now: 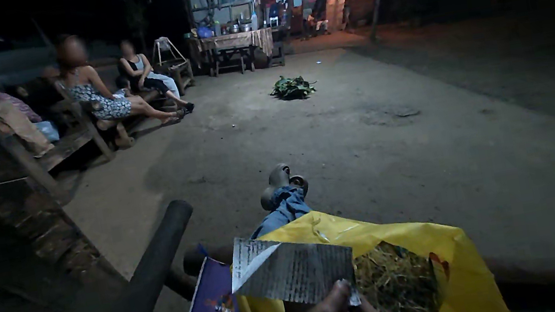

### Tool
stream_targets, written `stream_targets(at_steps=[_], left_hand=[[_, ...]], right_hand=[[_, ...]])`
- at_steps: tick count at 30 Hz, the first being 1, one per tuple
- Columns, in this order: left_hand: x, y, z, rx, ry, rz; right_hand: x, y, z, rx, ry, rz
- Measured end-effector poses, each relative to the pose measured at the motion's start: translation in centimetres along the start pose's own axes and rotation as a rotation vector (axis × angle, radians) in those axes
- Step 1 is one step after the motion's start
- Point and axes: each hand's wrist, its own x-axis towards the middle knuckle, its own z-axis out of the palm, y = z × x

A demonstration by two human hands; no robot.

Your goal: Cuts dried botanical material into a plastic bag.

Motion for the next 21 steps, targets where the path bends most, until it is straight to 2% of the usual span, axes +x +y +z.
stream_targets(at_steps=[8,11,14,16,21], left_hand=[[0.1,-0.7,-0.4,0.129,-0.014,0.063],[0.3,-0.7,-0.4,0.036,-0.021,0.078],[0.3,-0.4,-0.5,-0.106,-0.003,-0.02],[0.4,-0.3,-0.5,-0.132,0.008,-0.017],[0.3,-0.6,-0.4,-0.002,0.086,0.198]], right_hand=[[0.1,-0.5,0.2,-0.032,0.024,-0.014],[0.2,-0.3,0.2,0.008,0.015,-0.032],[0.0,-0.3,0.4,0.021,0.014,-0.011],[0.0,-0.3,0.4,0.021,0.012,-0.023],[-0.1,-1.3,0.8,-0.024,0.034,0.036]])
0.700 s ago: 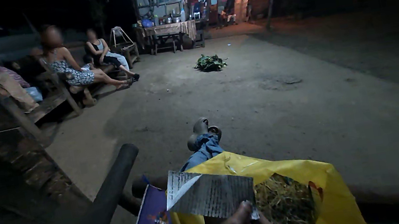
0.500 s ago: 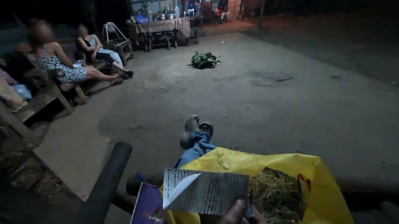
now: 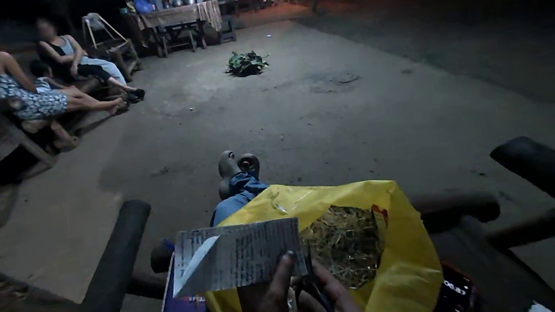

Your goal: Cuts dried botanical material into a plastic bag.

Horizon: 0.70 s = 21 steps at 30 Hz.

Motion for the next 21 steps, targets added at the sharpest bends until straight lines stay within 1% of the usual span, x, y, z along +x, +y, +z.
stream_targets(at_steps=[3,13,21], left_hand=[[0.06,-0.29,-0.18,0.084,0.009,0.055],[0.21,-0.63,-0.23,0.091,-0.021,0.045],[0.27,-0.51,-0.11,0.052,-0.025,0.002]], right_hand=[[-0.13,0.03,-0.09,-0.034,-0.025,0.004],[-0.1,0.3,-0.24,0.021,0.015,-0.032],[-0.11,0.28,0.04,0.12,0.036,0.001]])
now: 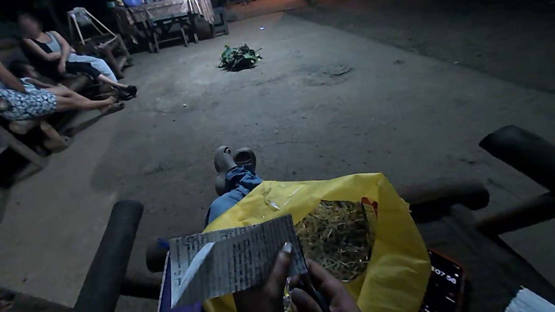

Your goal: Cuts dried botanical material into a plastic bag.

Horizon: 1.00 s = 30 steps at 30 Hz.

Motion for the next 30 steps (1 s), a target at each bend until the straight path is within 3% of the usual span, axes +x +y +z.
stream_targets(at_steps=[9,30], left_hand=[[-0.3,0.6,0.3,-0.005,-0.029,-0.088],[-0.3,0.3,0.3,-0.054,-0.107,-0.088]], right_hand=[[0.1,0.2,-0.2,-0.014,-0.001,-0.025],[0.4,0.1,-0.4,0.066,0.05,-0.057]])
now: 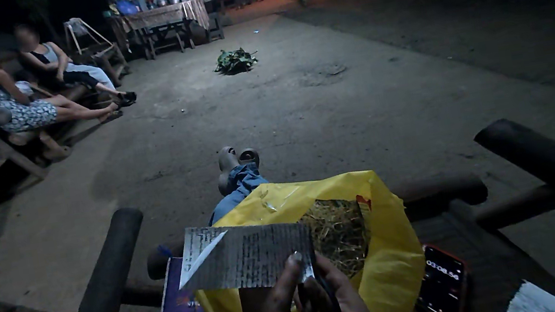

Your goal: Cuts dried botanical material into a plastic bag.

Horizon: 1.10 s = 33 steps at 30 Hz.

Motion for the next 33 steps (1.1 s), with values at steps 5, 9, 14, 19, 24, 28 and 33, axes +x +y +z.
stream_targets(at_steps=[5,9,14,19,24,28,33], left_hand=[[0.03,0.22,0.16,0.039,0.026,-0.021],[0.07,0.5,0.3,0.042,0.023,-0.012],[0.18,0.34,0.14,0.048,0.001,-0.018],[0.06,0.27,0.15,0.051,-0.023,-0.037],[0.12,0.3,0.04,0.074,-0.039,-0.059],[0.15,0.29,-0.04,0.064,-0.056,-0.047],[0.11,0.39,-0.22,0.088,-0.056,-0.041]], right_hand=[[0.07,0.17,-0.24,-0.01,-0.002,-0.019],[0.13,0.04,-0.3,-0.082,-0.068,-0.014],[0.28,-0.11,-0.02,-0.087,-0.031,-0.006],[0.25,-0.29,-0.03,-0.065,-0.006,0.003],[0.09,-0.17,0.13,-0.016,0.009,0.0],[0.18,-0.16,0.02,-0.024,0.008,-0.015],[0.15,0.06,-0.16,0.0,0.016,-0.017]])
